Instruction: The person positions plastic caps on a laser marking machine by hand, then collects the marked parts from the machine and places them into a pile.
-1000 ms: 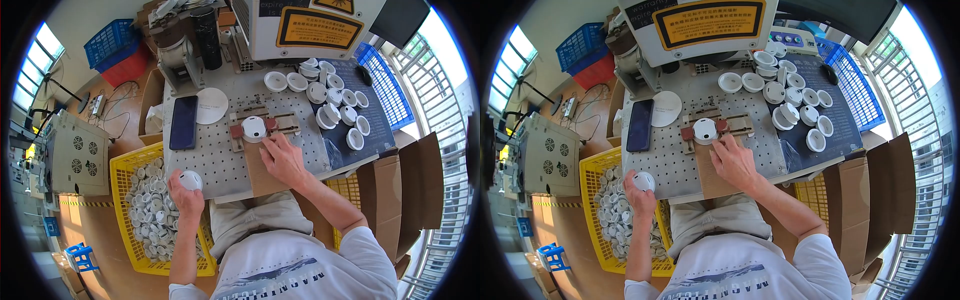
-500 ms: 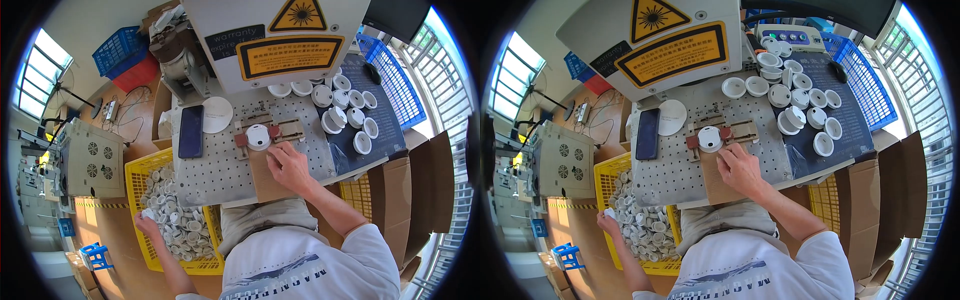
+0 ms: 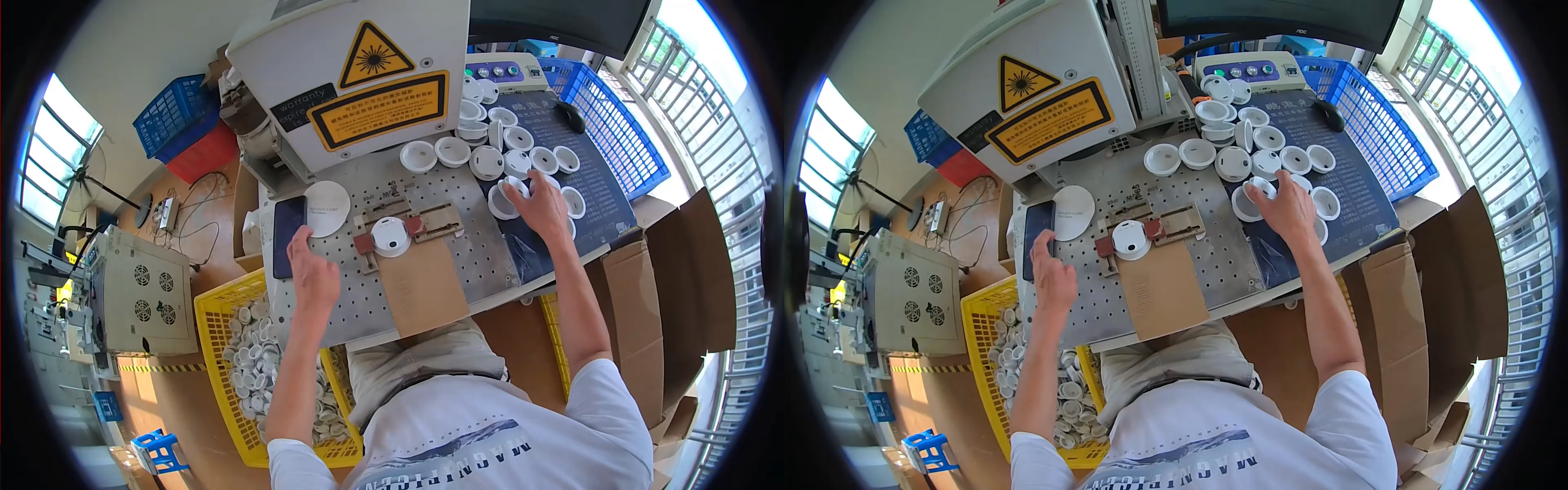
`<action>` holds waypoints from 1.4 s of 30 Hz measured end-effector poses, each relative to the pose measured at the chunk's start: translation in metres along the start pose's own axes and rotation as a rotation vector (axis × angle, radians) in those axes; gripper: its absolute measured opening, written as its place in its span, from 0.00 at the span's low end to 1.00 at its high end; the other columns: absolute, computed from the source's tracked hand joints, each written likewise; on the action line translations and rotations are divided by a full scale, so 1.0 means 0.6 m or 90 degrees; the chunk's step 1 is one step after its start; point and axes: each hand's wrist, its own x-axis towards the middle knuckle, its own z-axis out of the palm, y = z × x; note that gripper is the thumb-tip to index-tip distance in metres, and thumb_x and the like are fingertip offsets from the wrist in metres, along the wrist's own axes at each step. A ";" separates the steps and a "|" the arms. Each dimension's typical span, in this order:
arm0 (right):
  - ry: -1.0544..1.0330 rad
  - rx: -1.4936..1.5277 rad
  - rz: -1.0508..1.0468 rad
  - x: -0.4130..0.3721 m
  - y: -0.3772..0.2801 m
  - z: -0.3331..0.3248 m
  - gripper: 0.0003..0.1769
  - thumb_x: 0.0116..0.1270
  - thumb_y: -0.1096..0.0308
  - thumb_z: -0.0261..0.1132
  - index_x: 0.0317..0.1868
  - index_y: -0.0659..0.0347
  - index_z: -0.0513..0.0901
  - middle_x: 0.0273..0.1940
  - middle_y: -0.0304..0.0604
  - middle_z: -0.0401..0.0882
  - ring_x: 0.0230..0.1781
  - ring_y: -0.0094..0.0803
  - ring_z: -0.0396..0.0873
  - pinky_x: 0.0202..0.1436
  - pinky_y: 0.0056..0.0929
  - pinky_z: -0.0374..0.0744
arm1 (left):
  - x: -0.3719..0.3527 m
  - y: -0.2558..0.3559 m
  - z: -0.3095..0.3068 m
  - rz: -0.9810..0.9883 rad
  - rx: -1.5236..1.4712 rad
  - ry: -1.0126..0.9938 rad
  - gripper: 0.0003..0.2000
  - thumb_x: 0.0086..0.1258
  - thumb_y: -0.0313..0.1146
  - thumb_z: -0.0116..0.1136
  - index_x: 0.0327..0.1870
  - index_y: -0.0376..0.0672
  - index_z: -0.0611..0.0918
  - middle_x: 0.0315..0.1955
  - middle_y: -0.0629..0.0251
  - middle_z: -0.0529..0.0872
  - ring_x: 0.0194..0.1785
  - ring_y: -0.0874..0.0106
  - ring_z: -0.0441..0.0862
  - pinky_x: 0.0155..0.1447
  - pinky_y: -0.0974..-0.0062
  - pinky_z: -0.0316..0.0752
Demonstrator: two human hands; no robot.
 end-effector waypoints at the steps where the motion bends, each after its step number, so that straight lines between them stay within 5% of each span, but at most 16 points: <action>1: -0.032 0.030 0.000 0.005 -0.001 -0.001 0.37 0.62 0.43 0.68 0.58 0.69 0.78 0.45 0.61 0.86 0.48 0.54 0.85 0.51 0.46 0.80 | 0.026 0.045 0.009 0.054 0.002 -0.046 0.08 0.51 0.22 0.59 0.28 0.23 0.83 0.58 0.40 0.75 0.65 0.47 0.68 0.70 0.57 0.63; 8: 0.070 0.119 -0.061 -0.019 0.020 -0.031 0.34 0.61 0.45 0.68 0.55 0.67 0.76 0.40 0.60 0.84 0.41 0.56 0.83 0.43 0.50 0.79 | 0.059 0.086 0.197 0.291 0.120 -0.097 0.07 0.55 0.28 0.61 0.23 0.34 0.88 0.44 0.44 0.85 0.64 0.49 0.67 0.67 0.47 0.60; 14: -0.033 0.219 -0.224 -0.138 -0.023 -0.025 0.30 0.62 0.50 0.69 0.56 0.62 0.75 0.46 0.58 0.81 0.41 0.55 0.83 0.44 0.49 0.80 | 0.045 0.153 0.126 0.259 0.202 -0.298 0.09 0.55 0.25 0.60 0.33 0.31 0.87 0.44 0.45 0.82 0.60 0.49 0.68 0.63 0.48 0.63; 18: -0.128 0.218 -0.238 -0.198 -0.050 0.011 0.28 0.62 0.52 0.70 0.56 0.60 0.74 0.47 0.56 0.80 0.40 0.54 0.83 0.43 0.47 0.81 | -0.071 0.113 0.134 0.267 0.025 -0.146 0.05 0.52 0.22 0.60 0.28 0.30 0.85 0.50 0.44 0.77 0.58 0.48 0.68 0.63 0.51 0.64; 23: -0.149 0.254 -0.434 -0.238 -0.091 0.060 0.23 0.62 0.60 0.70 0.54 0.60 0.74 0.52 0.56 0.76 0.38 0.55 0.83 0.39 0.46 0.82 | -0.167 0.007 0.050 0.094 -0.048 -0.074 0.13 0.48 0.18 0.58 0.37 0.25 0.79 0.52 0.45 0.73 0.57 0.44 0.69 0.64 0.51 0.64; 25: -0.202 0.292 -0.423 -0.231 -0.117 0.077 0.21 0.61 0.64 0.70 0.51 0.60 0.75 0.54 0.56 0.75 0.37 0.55 0.83 0.38 0.46 0.83 | -0.194 -0.049 0.013 0.062 0.048 -0.042 0.17 0.47 0.17 0.56 0.42 0.25 0.77 0.52 0.45 0.74 0.56 0.44 0.70 0.64 0.52 0.65; 27: -0.195 0.286 -0.428 -0.222 -0.142 0.090 0.19 0.62 0.65 0.70 0.50 0.61 0.75 0.55 0.55 0.74 0.36 0.54 0.84 0.39 0.46 0.83 | -0.216 -0.077 -0.021 -0.171 -0.023 -0.008 0.16 0.47 0.15 0.54 0.42 0.25 0.78 0.52 0.45 0.75 0.57 0.46 0.71 0.64 0.55 0.66; 30: -0.176 0.296 -0.442 -0.211 -0.166 0.108 0.19 0.63 0.65 0.70 0.51 0.61 0.76 0.59 0.56 0.72 0.35 0.53 0.84 0.39 0.45 0.83 | -0.268 -0.155 -0.073 -0.185 0.082 0.045 0.16 0.50 0.14 0.51 0.43 0.25 0.77 0.53 0.45 0.76 0.58 0.46 0.72 0.64 0.57 0.67; 35: -0.170 0.254 -0.469 -0.199 -0.183 0.130 0.19 0.64 0.64 0.70 0.52 0.62 0.75 0.62 0.57 0.70 0.35 0.53 0.84 0.37 0.46 0.84 | -0.390 -0.294 -0.094 -0.494 0.095 0.128 0.15 0.56 0.16 0.48 0.46 0.24 0.77 0.46 0.43 0.80 0.52 0.44 0.76 0.60 0.57 0.69; 42: -0.110 0.214 -0.465 -0.187 -0.209 0.153 0.19 0.66 0.65 0.69 0.51 0.66 0.74 0.62 0.58 0.70 0.32 0.54 0.84 0.32 0.45 0.84 | -0.522 -0.383 -0.030 -0.563 0.117 0.072 0.14 0.58 0.19 0.47 0.45 0.24 0.78 0.45 0.39 0.81 0.51 0.43 0.77 0.58 0.54 0.70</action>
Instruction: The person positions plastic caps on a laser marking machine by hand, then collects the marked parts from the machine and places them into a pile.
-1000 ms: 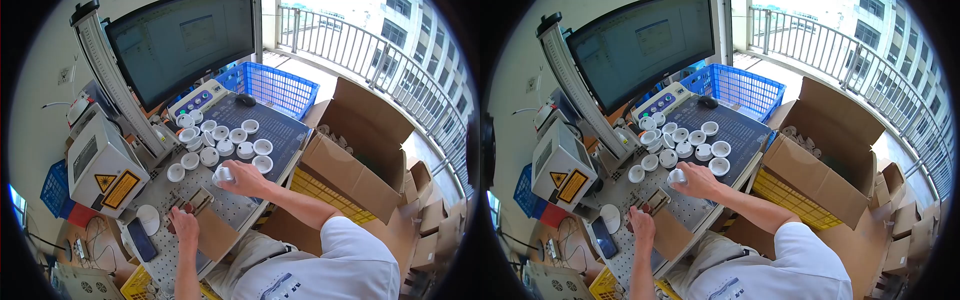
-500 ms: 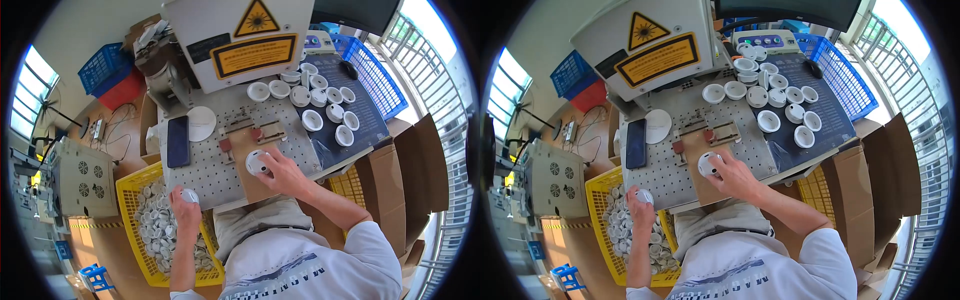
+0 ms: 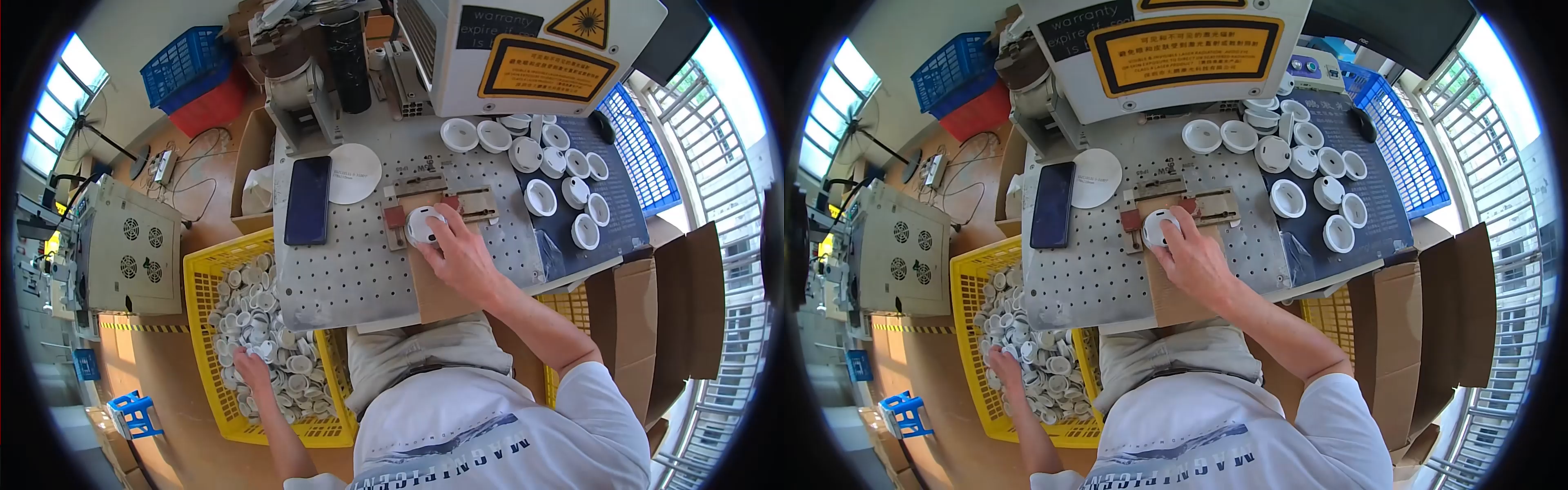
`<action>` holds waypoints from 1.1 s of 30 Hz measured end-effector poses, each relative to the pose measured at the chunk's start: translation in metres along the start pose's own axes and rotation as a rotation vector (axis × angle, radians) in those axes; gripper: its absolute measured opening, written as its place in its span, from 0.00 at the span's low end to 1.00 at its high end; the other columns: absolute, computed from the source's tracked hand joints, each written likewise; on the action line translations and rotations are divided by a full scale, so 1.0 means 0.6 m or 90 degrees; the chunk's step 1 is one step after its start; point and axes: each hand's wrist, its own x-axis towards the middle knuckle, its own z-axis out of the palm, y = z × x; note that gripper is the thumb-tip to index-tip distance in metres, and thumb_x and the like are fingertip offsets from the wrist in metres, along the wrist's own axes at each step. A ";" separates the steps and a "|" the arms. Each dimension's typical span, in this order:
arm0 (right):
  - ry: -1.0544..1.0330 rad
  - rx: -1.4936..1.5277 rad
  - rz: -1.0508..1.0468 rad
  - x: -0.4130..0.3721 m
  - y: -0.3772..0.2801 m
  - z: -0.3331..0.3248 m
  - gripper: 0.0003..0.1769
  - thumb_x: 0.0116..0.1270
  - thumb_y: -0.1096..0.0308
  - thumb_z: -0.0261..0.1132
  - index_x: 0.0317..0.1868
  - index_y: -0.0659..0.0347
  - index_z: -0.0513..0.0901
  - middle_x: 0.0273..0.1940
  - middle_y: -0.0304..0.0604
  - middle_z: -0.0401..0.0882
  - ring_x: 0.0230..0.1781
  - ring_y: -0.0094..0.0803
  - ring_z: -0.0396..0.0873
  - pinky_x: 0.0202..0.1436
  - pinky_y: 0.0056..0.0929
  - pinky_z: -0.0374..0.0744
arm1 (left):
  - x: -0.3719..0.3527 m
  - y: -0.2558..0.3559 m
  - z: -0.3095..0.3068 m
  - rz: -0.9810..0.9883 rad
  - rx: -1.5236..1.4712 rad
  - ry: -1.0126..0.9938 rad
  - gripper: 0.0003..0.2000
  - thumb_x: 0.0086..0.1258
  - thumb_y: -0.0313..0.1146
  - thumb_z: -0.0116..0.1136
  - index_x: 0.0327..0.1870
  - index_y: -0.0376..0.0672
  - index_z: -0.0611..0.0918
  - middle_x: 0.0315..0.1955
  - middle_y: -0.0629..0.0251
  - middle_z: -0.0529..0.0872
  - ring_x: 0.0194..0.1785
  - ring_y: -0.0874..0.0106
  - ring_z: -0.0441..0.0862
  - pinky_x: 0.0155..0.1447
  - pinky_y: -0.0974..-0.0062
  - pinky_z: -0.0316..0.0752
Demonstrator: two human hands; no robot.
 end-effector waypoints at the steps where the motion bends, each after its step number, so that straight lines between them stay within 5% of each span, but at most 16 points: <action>1: -0.002 0.000 0.000 0.003 -0.002 0.002 0.19 0.66 0.65 0.69 0.51 0.66 0.74 0.62 0.58 0.70 0.32 0.54 0.84 0.32 0.45 0.84 | -0.007 -0.007 0.011 0.017 0.013 -0.007 0.13 0.58 0.19 0.47 0.44 0.24 0.78 0.45 0.39 0.81 0.51 0.43 0.77 0.57 0.54 0.70; 13: 0.012 -0.017 0.024 0.031 0.015 0.027 0.21 0.65 0.68 0.68 0.54 0.69 0.74 0.64 0.62 0.67 0.34 0.59 0.84 0.35 0.46 0.85 | 0.009 -0.032 0.030 0.020 0.062 -0.017 0.12 0.59 0.20 0.51 0.43 0.25 0.79 0.43 0.41 0.80 0.51 0.43 0.77 0.57 0.55 0.70; 18: 0.074 0.125 0.032 0.005 -0.003 -0.007 0.20 0.63 0.72 0.69 0.55 0.65 0.76 0.63 0.56 0.71 0.33 0.50 0.85 0.35 0.42 0.84 | 0.033 -0.048 0.025 0.024 0.085 -0.001 0.13 0.59 0.20 0.52 0.45 0.25 0.79 0.44 0.41 0.81 0.52 0.44 0.77 0.58 0.55 0.70; 23: 0.230 0.005 0.135 -0.037 0.068 -0.058 0.16 0.61 0.73 0.70 0.49 0.63 0.79 0.56 0.47 0.79 0.31 0.41 0.84 0.34 0.35 0.83 | 0.034 -0.057 0.011 0.004 0.073 0.029 0.14 0.59 0.19 0.51 0.47 0.25 0.78 0.46 0.41 0.81 0.53 0.44 0.77 0.60 0.57 0.70; 25: 0.268 -0.068 0.261 -0.034 0.094 -0.097 0.16 0.63 0.70 0.69 0.50 0.63 0.79 0.57 0.48 0.78 0.37 0.46 0.85 0.38 0.38 0.83 | 0.032 -0.037 -0.001 0.011 0.079 0.014 0.14 0.59 0.19 0.50 0.47 0.25 0.78 0.45 0.41 0.81 0.53 0.44 0.77 0.59 0.57 0.71; 29: 0.258 -0.218 0.272 -0.054 0.147 -0.111 0.16 0.67 0.66 0.65 0.52 0.63 0.79 0.57 0.50 0.79 0.49 0.57 0.81 0.49 0.47 0.80 | 0.033 -0.011 0.014 0.120 -0.016 0.064 0.17 0.51 0.17 0.47 0.44 0.24 0.78 0.44 0.43 0.81 0.50 0.44 0.77 0.57 0.55 0.72; 33: 0.212 -0.220 0.240 -0.062 0.177 -0.091 0.17 0.69 0.68 0.64 0.56 0.66 0.79 0.51 0.56 0.82 0.52 0.56 0.80 0.54 0.44 0.78 | 0.016 0.047 -0.021 0.183 -0.183 0.107 0.24 0.46 0.15 0.44 0.49 0.35 0.78 0.43 0.48 0.81 0.51 0.46 0.78 0.59 0.60 0.73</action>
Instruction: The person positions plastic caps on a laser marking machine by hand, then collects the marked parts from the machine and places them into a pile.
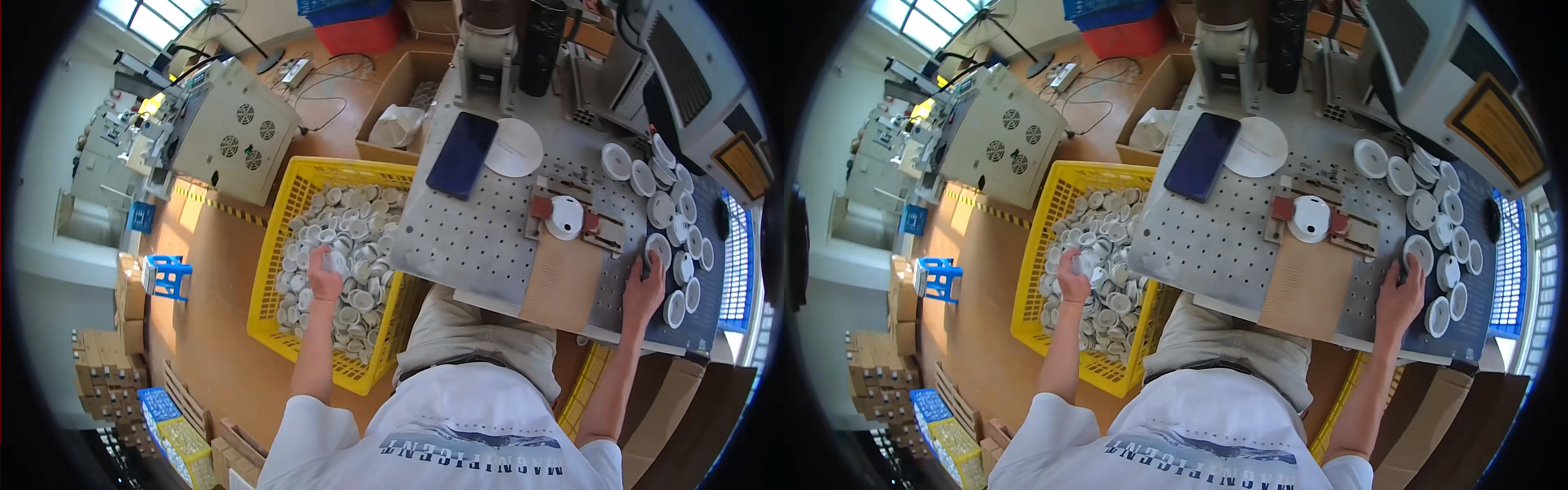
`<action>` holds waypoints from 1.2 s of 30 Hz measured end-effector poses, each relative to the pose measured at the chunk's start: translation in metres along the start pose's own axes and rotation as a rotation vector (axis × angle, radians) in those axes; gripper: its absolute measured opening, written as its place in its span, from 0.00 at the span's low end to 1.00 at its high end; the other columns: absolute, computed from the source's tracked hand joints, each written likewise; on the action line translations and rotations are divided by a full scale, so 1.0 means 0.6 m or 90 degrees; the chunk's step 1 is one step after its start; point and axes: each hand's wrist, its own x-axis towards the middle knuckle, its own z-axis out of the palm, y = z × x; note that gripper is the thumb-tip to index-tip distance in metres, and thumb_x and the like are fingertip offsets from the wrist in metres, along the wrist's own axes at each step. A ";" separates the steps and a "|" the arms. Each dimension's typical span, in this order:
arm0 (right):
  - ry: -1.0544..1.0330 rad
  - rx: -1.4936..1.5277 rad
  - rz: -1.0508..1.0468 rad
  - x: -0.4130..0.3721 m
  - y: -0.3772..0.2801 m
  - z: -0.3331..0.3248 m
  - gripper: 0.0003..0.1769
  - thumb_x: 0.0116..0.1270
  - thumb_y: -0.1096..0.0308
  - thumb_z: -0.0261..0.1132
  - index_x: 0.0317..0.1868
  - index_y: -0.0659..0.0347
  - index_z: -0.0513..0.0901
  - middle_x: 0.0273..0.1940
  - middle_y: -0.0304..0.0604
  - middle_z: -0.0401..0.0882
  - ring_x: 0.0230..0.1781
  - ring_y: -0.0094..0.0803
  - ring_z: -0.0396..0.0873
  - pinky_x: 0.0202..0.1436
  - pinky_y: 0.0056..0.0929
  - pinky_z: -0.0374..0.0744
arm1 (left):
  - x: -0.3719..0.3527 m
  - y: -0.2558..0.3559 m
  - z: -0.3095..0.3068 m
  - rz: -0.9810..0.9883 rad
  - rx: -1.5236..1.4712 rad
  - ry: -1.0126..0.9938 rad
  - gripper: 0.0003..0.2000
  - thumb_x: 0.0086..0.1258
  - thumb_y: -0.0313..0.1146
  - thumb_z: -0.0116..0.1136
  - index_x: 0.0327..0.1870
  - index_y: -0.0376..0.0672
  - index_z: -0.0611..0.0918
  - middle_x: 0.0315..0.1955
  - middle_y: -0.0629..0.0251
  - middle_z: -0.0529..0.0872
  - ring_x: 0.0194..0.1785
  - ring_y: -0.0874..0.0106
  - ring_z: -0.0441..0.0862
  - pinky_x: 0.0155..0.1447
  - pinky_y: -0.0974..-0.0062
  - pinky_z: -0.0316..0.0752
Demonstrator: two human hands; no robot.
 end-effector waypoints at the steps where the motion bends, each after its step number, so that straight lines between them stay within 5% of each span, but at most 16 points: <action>1: -0.012 0.002 -0.008 0.001 0.010 0.004 0.17 0.70 0.68 0.63 0.56 0.67 0.79 0.52 0.56 0.82 0.53 0.55 0.80 0.56 0.43 0.77 | 0.006 0.017 -0.005 0.030 -0.014 0.015 0.24 0.45 0.16 0.44 0.49 0.35 0.78 0.43 0.49 0.81 0.50 0.47 0.78 0.59 0.61 0.74; 3: -0.017 -0.009 -0.015 0.003 0.024 0.011 0.18 0.70 0.67 0.63 0.56 0.69 0.79 0.53 0.56 0.81 0.56 0.54 0.79 0.59 0.42 0.76 | 0.014 0.042 -0.015 0.043 -0.036 0.026 0.25 0.45 0.22 0.44 0.49 0.35 0.79 0.41 0.49 0.82 0.47 0.49 0.80 0.56 0.62 0.75; 12: -0.028 -0.024 -0.012 0.001 0.025 0.015 0.18 0.71 0.67 0.63 0.57 0.68 0.79 0.56 0.56 0.81 0.58 0.53 0.79 0.60 0.41 0.75 | 0.015 0.055 -0.043 0.105 -0.060 0.035 0.25 0.45 0.24 0.45 0.49 0.33 0.77 0.42 0.49 0.80 0.47 0.49 0.78 0.57 0.62 0.75; 15: -0.007 -0.005 -0.009 0.000 0.004 0.001 0.17 0.69 0.68 0.63 0.55 0.66 0.80 0.51 0.56 0.83 0.53 0.55 0.80 0.56 0.44 0.77 | 0.025 0.044 -0.037 0.137 0.030 0.016 0.25 0.44 0.21 0.45 0.50 0.31 0.76 0.45 0.47 0.79 0.52 0.46 0.73 0.61 0.58 0.68; 20: 0.033 0.024 0.035 0.001 -0.012 -0.010 0.14 0.67 0.69 0.64 0.52 0.64 0.80 0.49 0.54 0.82 0.49 0.55 0.81 0.51 0.45 0.79 | 0.016 0.029 -0.025 0.006 0.028 0.037 0.28 0.45 0.22 0.41 0.53 0.28 0.74 0.50 0.47 0.77 0.58 0.48 0.70 0.70 0.56 0.61; 26: 0.026 0.033 0.075 0.015 0.000 -0.032 0.08 0.67 0.72 0.64 0.46 0.62 0.81 0.44 0.53 0.82 0.43 0.58 0.80 0.44 0.47 0.79 | 0.065 0.135 -0.005 0.132 -0.122 0.066 0.26 0.47 0.23 0.39 0.52 0.28 0.74 0.49 0.48 0.77 0.57 0.51 0.73 0.71 0.59 0.63; 28: 0.048 0.033 0.019 0.018 -0.012 -0.069 0.06 0.70 0.72 0.63 0.44 0.64 0.80 0.40 0.48 0.83 0.33 0.48 0.82 0.36 0.40 0.78 | 0.087 0.211 0.012 0.136 -0.184 0.078 0.25 0.46 0.23 0.40 0.50 0.27 0.74 0.48 0.48 0.78 0.55 0.51 0.74 0.69 0.61 0.65; 31: -0.175 0.580 0.286 0.007 -0.042 -0.118 0.07 0.76 0.68 0.60 0.42 0.64 0.79 0.34 0.35 0.78 0.20 0.16 0.68 0.19 0.16 0.62 | 0.113 0.331 0.051 0.303 -0.268 0.000 0.25 0.46 0.23 0.41 0.49 0.26 0.74 0.47 0.48 0.78 0.52 0.52 0.75 0.65 0.61 0.67; 32: -0.171 0.579 0.288 0.004 -0.039 -0.119 0.07 0.76 0.68 0.60 0.42 0.64 0.79 0.34 0.35 0.78 0.20 0.16 0.68 0.19 0.16 0.62 | 0.120 0.373 0.071 0.334 -0.296 -0.024 0.25 0.45 0.22 0.41 0.49 0.25 0.74 0.47 0.48 0.78 0.51 0.52 0.75 0.63 0.60 0.68; 34: -0.383 0.957 0.489 -0.006 -0.029 -0.109 0.08 0.76 0.67 0.60 0.45 0.63 0.78 0.33 0.35 0.76 0.18 0.15 0.67 0.16 0.16 0.57 | 0.132 0.453 0.113 0.391 -0.318 -0.084 0.25 0.44 0.20 0.44 0.50 0.25 0.74 0.48 0.47 0.77 0.51 0.50 0.74 0.62 0.60 0.68; 36: -0.386 0.964 0.539 -0.016 -0.022 -0.096 0.10 0.76 0.65 0.60 0.48 0.63 0.77 0.33 0.35 0.76 0.17 0.16 0.66 0.15 0.16 0.56 | 0.134 0.515 0.161 0.371 -0.344 -0.161 0.20 0.44 0.19 0.50 0.42 0.25 0.77 0.52 0.45 0.76 0.55 0.47 0.72 0.63 0.57 0.67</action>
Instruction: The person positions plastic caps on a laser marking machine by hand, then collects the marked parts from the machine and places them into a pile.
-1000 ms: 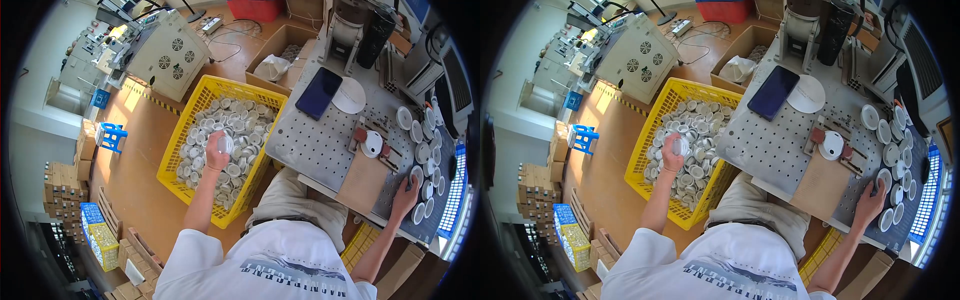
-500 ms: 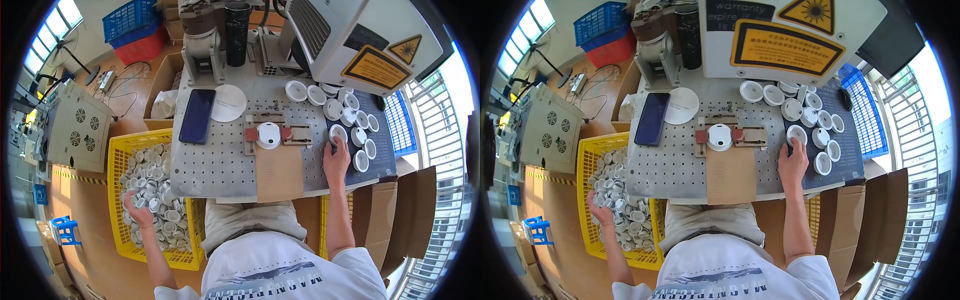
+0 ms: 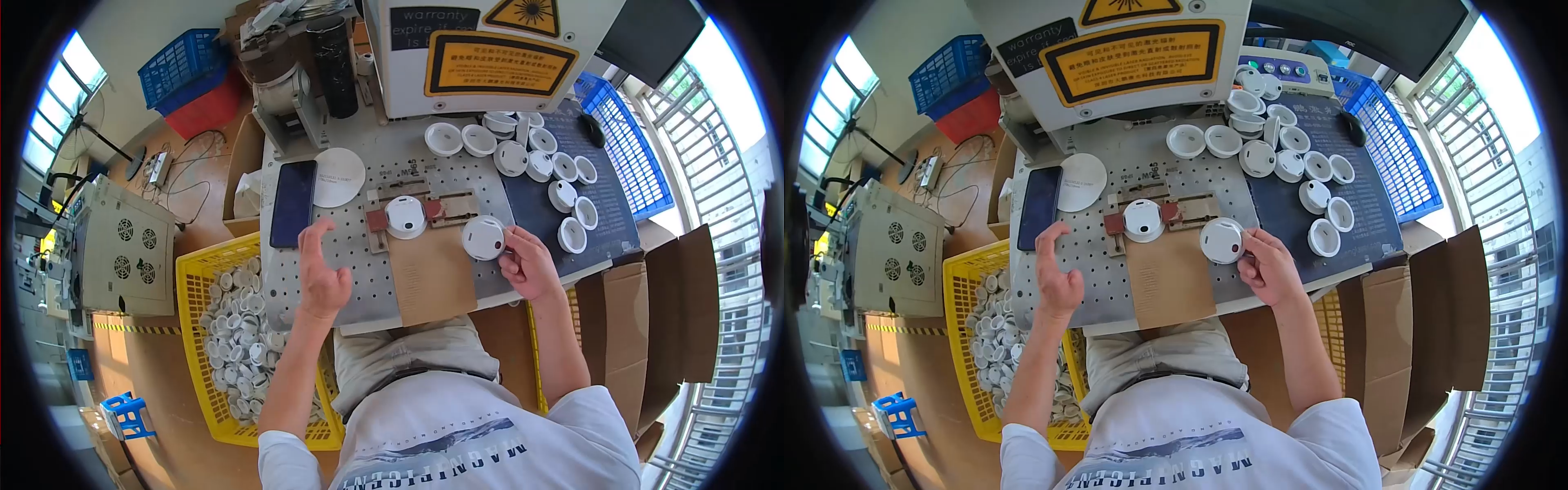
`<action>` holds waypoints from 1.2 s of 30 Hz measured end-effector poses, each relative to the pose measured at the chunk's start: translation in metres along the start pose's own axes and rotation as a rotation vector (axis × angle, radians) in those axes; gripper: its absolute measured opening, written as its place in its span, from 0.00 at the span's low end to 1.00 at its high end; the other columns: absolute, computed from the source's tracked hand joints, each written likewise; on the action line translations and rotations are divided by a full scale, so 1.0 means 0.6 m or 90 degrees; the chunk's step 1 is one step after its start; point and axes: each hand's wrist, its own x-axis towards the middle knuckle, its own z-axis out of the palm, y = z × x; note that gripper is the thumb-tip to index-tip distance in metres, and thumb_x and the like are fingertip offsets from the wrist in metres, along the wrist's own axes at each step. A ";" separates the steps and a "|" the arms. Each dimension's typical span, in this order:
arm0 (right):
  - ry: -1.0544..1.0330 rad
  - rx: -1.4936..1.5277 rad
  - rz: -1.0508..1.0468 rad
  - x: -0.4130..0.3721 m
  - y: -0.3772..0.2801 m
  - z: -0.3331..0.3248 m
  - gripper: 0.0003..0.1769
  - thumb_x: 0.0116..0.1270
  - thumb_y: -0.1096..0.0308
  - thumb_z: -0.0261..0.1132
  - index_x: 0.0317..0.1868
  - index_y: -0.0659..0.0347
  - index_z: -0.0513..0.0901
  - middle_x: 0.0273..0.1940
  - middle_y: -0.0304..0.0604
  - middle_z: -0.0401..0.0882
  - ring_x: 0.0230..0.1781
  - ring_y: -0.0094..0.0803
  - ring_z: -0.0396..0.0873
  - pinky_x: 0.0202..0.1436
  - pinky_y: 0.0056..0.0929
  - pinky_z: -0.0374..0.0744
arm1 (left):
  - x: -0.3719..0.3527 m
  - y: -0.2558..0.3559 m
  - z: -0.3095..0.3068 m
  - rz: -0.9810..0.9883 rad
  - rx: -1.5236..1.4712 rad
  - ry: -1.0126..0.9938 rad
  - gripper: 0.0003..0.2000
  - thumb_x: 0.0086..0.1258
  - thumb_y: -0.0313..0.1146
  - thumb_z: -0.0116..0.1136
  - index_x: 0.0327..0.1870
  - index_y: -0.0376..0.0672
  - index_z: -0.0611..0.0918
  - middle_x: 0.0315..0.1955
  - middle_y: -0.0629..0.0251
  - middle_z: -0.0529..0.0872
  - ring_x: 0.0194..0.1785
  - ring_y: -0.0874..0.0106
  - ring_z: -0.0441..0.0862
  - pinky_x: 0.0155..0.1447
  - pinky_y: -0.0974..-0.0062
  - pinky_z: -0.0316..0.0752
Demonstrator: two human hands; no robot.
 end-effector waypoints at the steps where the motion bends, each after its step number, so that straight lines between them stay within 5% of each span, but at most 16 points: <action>1: 0.042 -0.074 -0.031 -0.003 0.002 0.005 0.10 0.76 0.66 0.60 0.49 0.64 0.77 0.34 0.36 0.76 0.17 0.16 0.66 0.15 0.16 0.56 | 0.021 0.009 0.029 0.011 0.037 -0.049 0.15 0.45 0.19 0.53 0.37 0.25 0.79 0.55 0.44 0.74 0.56 0.47 0.71 0.64 0.55 0.66; 4: 0.164 -0.268 -0.127 -0.013 0.002 -0.008 0.16 0.72 0.66 0.63 0.54 0.66 0.76 0.40 0.42 0.79 0.21 0.22 0.72 0.19 0.19 0.66 | 0.069 0.027 0.111 0.076 0.155 -0.158 0.07 0.47 0.22 0.59 0.27 0.29 0.83 0.56 0.44 0.76 0.58 0.47 0.70 0.65 0.53 0.65; 6: 0.236 -0.765 -0.399 -0.017 -0.001 -0.009 0.24 0.66 0.66 0.68 0.59 0.67 0.74 0.48 0.48 0.80 0.25 0.27 0.75 0.29 0.24 0.75 | 0.081 0.037 0.161 0.133 0.244 -0.205 0.04 0.49 0.25 0.61 0.22 0.32 0.85 0.53 0.44 0.79 0.58 0.48 0.70 0.65 0.53 0.65; 7: 0.200 -0.757 -0.288 -0.033 -0.020 0.013 0.30 0.60 0.65 0.72 0.61 0.65 0.73 0.56 0.50 0.77 0.32 0.39 0.81 0.42 0.33 0.80 | 0.083 0.041 0.181 0.151 0.303 -0.284 0.05 0.51 0.26 0.61 0.22 0.33 0.86 0.50 0.42 0.80 0.59 0.48 0.70 0.65 0.54 0.65; 9: 0.161 -0.809 -0.332 -0.032 -0.013 0.023 0.30 0.60 0.63 0.72 0.60 0.64 0.73 0.57 0.50 0.77 0.36 0.43 0.82 0.44 0.36 0.80 | 0.083 0.057 0.198 0.153 0.371 -0.410 0.08 0.54 0.30 0.60 0.23 0.35 0.88 0.42 0.41 0.81 0.59 0.49 0.70 0.64 0.54 0.66; 12: 0.095 -0.897 -0.336 -0.027 -0.002 0.030 0.31 0.58 0.59 0.74 0.59 0.62 0.74 0.58 0.50 0.76 0.47 0.55 0.82 0.50 0.46 0.80 | 0.051 0.084 0.181 0.154 0.323 -0.482 0.07 0.53 0.30 0.61 0.22 0.35 0.87 0.46 0.43 0.80 0.58 0.49 0.70 0.62 0.53 0.67; 16: 0.028 -0.938 -0.307 -0.022 0.026 0.064 0.32 0.58 0.57 0.75 0.58 0.62 0.74 0.57 0.52 0.75 0.46 0.55 0.82 0.50 0.46 0.80 | -0.046 0.083 0.103 0.206 0.255 -0.390 0.05 0.48 0.25 0.63 0.24 0.33 0.86 0.51 0.46 0.77 0.57 0.49 0.71 0.61 0.53 0.68; 18: 0.023 -0.964 -0.299 -0.028 0.032 0.086 0.32 0.58 0.57 0.75 0.57 0.63 0.73 0.58 0.53 0.74 0.45 0.55 0.82 0.49 0.46 0.81 | -0.093 0.038 0.067 -0.019 0.240 -0.224 0.03 0.47 0.21 0.64 0.24 0.34 0.85 0.50 0.48 0.77 0.55 0.49 0.71 0.61 0.56 0.69; 21: -0.088 -0.996 -0.388 -0.024 0.024 0.114 0.29 0.58 0.61 0.73 0.56 0.64 0.73 0.59 0.55 0.72 0.42 0.56 0.83 0.46 0.48 0.81 | -0.113 0.008 -0.004 -0.146 0.287 -0.151 0.08 0.41 0.18 0.65 0.25 0.31 0.83 0.56 0.49 0.73 0.55 0.47 0.71 0.59 0.56 0.70; 24: -0.221 -1.029 -0.396 -0.004 0.023 0.130 0.25 0.59 0.66 0.71 0.53 0.65 0.72 0.60 0.56 0.69 0.39 0.58 0.82 0.44 0.50 0.81 | -0.114 0.011 -0.030 -0.119 0.289 -0.119 0.10 0.39 0.17 0.67 0.27 0.31 0.83 0.54 0.50 0.74 0.55 0.47 0.72 0.58 0.56 0.70; 30: -0.200 -1.024 -0.411 0.035 0.052 0.172 0.21 0.59 0.67 0.70 0.50 0.62 0.72 0.59 0.52 0.71 0.43 0.56 0.82 0.45 0.48 0.81 | -0.113 0.011 -0.030 -0.129 0.295 -0.120 0.10 0.40 0.19 0.70 0.26 0.32 0.83 0.54 0.50 0.74 0.55 0.48 0.72 0.58 0.57 0.70; 36: -0.126 -1.003 -0.468 0.060 0.075 0.195 0.20 0.61 0.67 0.68 0.49 0.67 0.72 0.57 0.59 0.70 0.36 0.59 0.82 0.38 0.49 0.83 | -0.112 0.014 -0.026 -0.162 0.279 -0.106 0.11 0.40 0.19 0.71 0.27 0.31 0.83 0.55 0.49 0.74 0.55 0.47 0.72 0.58 0.57 0.70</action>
